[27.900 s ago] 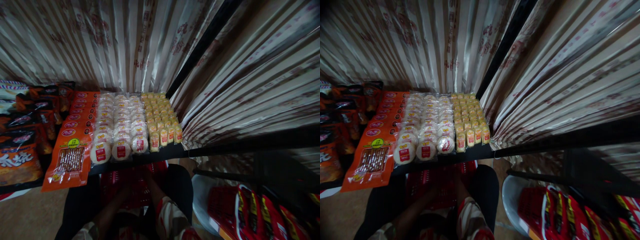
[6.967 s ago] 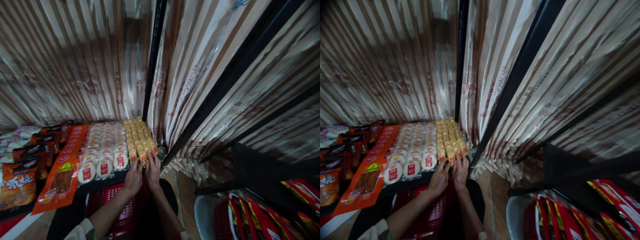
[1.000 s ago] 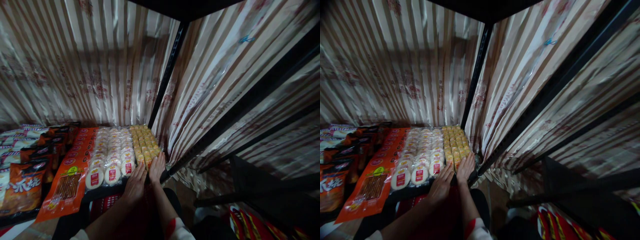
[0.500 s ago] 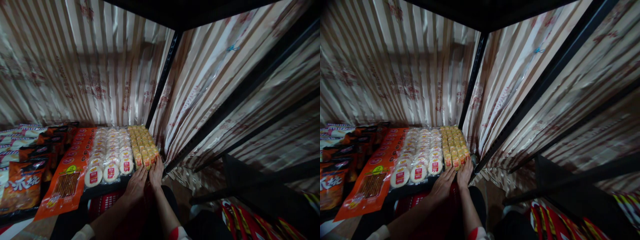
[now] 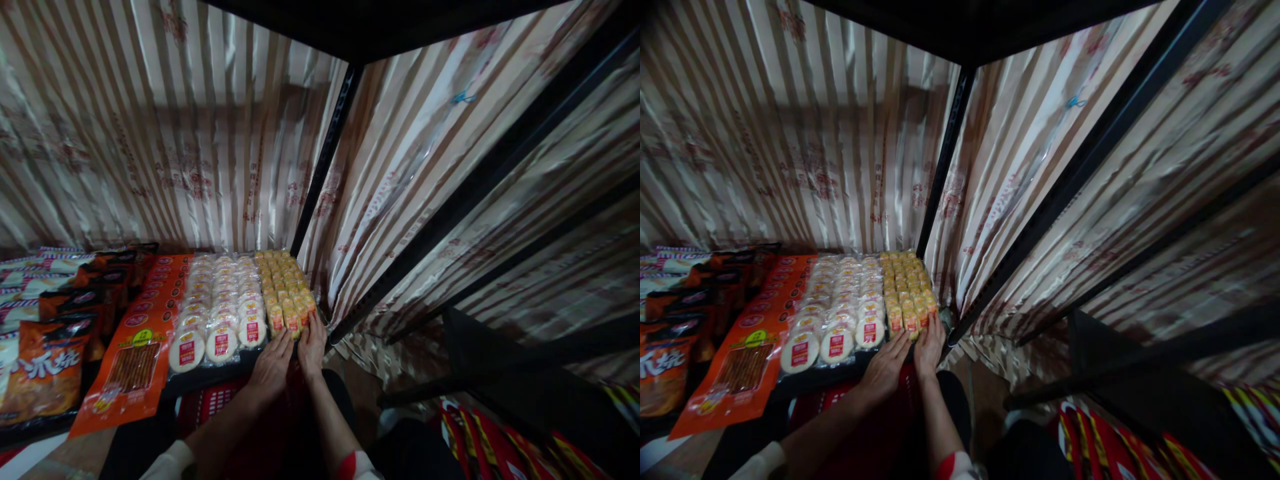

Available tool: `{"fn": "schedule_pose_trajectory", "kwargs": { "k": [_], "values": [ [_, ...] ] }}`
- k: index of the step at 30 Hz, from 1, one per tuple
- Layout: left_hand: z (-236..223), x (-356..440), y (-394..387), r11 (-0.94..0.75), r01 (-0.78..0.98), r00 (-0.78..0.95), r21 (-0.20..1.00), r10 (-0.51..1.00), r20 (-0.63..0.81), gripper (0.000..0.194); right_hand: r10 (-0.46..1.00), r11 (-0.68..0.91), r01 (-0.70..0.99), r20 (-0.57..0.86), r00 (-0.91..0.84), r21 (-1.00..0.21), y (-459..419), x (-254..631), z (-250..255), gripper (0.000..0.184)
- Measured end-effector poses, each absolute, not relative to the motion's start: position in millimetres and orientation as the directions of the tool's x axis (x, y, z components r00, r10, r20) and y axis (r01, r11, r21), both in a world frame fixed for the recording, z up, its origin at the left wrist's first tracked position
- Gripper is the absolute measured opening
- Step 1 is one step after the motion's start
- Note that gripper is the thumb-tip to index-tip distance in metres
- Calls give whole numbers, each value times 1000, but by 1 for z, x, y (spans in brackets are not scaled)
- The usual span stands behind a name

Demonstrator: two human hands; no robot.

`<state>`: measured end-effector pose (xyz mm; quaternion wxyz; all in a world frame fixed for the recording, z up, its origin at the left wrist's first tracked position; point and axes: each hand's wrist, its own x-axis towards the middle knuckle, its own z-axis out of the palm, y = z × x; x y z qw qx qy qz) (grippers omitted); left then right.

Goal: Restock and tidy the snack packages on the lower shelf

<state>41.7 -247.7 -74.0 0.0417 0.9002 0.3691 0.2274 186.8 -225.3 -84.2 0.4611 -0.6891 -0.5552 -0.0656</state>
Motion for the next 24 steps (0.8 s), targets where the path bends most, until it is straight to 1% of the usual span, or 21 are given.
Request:
{"fn": "schedule_pose_trajectory", "kwargs": {
  "k": [4, 9, 14, 19, 24],
  "values": [
    [-75, 39, -250, -731, 642, 622, 230, 672, 401, 48, 682, 63, 813, 620, 388, -578, -232, 183, -80, 45],
    [-79, 34, -255, -731, 641, 636, 232, 676, 372, 45, 658, 85, 808, 642, 393, -583, -247, 175, -79, 37],
    [-83, 35, -256, -712, 659, 626, 243, 697, 349, 44, 695, 87, 820, 624, 356, -566, -253, 171, -79, 34],
    [-86, 36, -257, -711, 660, 617, 241, 697, 367, 42, 705, 85, 827, 620, 344, -555, -257, 169, -76, 34],
    [-90, 33, -260, -693, 685, 600, 222, 711, 368, 40, 718, 70, 836, 610, 336, -544, -260, 164, -78, 29]
  ]
}}
